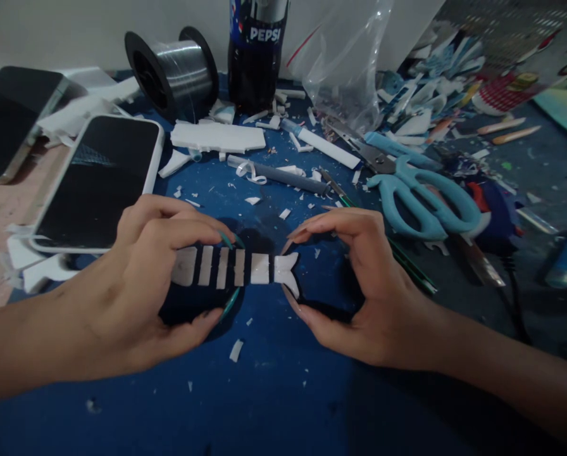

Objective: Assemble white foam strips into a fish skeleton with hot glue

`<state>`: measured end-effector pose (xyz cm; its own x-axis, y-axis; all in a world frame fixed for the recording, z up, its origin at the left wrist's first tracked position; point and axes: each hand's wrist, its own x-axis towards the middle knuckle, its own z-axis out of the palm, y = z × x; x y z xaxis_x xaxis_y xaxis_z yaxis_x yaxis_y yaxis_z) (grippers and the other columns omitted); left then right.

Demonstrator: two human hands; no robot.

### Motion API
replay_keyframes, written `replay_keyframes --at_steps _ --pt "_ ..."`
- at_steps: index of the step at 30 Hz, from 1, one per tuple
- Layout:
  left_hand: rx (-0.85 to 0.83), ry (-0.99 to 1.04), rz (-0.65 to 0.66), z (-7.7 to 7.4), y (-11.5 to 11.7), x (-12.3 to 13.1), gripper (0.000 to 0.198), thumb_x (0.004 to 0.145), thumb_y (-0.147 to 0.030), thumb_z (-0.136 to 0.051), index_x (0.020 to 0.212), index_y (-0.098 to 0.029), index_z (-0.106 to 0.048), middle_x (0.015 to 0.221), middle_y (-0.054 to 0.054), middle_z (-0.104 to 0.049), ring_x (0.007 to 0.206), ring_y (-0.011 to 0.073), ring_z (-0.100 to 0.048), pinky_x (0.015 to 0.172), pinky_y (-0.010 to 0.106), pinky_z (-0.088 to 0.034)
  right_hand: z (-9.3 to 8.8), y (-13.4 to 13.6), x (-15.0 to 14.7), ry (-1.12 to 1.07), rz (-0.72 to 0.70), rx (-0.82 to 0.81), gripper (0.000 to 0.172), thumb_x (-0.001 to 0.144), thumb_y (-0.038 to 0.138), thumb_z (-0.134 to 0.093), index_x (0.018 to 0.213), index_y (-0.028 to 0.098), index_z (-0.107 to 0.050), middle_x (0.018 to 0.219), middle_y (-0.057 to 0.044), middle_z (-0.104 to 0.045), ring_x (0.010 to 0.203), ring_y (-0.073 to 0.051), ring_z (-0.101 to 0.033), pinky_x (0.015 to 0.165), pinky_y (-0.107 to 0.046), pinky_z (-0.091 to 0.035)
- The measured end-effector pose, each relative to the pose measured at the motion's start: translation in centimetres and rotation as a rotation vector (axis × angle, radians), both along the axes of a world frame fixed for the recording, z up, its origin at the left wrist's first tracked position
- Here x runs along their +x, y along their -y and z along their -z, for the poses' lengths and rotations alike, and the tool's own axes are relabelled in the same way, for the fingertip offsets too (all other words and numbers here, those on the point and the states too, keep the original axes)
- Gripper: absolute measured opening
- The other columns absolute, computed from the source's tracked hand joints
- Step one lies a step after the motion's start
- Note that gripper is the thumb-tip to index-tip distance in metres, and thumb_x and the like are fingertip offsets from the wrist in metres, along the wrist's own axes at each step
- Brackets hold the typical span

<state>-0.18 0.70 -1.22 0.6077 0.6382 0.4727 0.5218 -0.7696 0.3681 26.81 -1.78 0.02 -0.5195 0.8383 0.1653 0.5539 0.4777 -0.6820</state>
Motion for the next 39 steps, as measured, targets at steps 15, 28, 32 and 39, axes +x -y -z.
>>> replay_keyframes --at_steps 15,28,32,39 --pt "-0.032 -0.038 0.073 -0.9 0.8 0.0 0.066 0.067 -0.029 -0.071 0.121 -0.016 -0.036 0.116 0.014 -0.055 0.11 0.0312 -0.047 0.087 0.051 -0.044 0.2 0.0 0.2 0.004 -0.016 0.046 0.059 0.072 0.02 -0.069 0.119 0.028 -0.034 0.114 -0.012 -0.042 0.108 -0.035 -0.048 0.088 -0.058 -0.046" --pt "0.147 -0.219 -0.028 -0.5 0.1 0.1 0.083 0.073 -0.068 -0.059 0.126 -0.012 -0.032 0.124 0.024 -0.051 0.111 0.0385 -0.05 0.088 0.057 -0.043 -0.3 -0.1 0.0 0.062 -0.055 0.228 0.058 0.077 0.017 -0.064 0.124 0.02 -0.03 0.115 -0.015 -0.042 0.111 -0.033 -0.047 0.091 -0.053 -0.044" --pt "0.186 -0.247 -0.083 -0.5 0.0 0.2 0.083 0.074 -0.07 -0.056 0.126 -0.01 -0.032 0.124 0.026 -0.05 0.111 0.0388 -0.047 0.088 0.058 -0.043 -0.2 0.0 0.1 0.047 -0.038 0.169 0.06 0.075 0.019 -0.065 0.124 0.022 -0.032 0.117 -0.014 -0.041 0.112 -0.033 -0.045 0.091 -0.052 -0.043" --pt "0.235 -0.224 -0.055 -0.5 0.3 0.0 0.073 0.077 -0.067 -0.056 0.119 -0.009 -0.039 0.121 0.023 -0.052 0.112 0.0353 -0.048 0.091 0.053 -0.042 -0.1 0.0 -0.2 -0.152 0.088 0.102 0.038 0.079 0.024 -0.061 0.112 0.023 -0.042 0.111 -0.01 -0.047 0.106 -0.027 -0.048 0.093 -0.049 -0.04"
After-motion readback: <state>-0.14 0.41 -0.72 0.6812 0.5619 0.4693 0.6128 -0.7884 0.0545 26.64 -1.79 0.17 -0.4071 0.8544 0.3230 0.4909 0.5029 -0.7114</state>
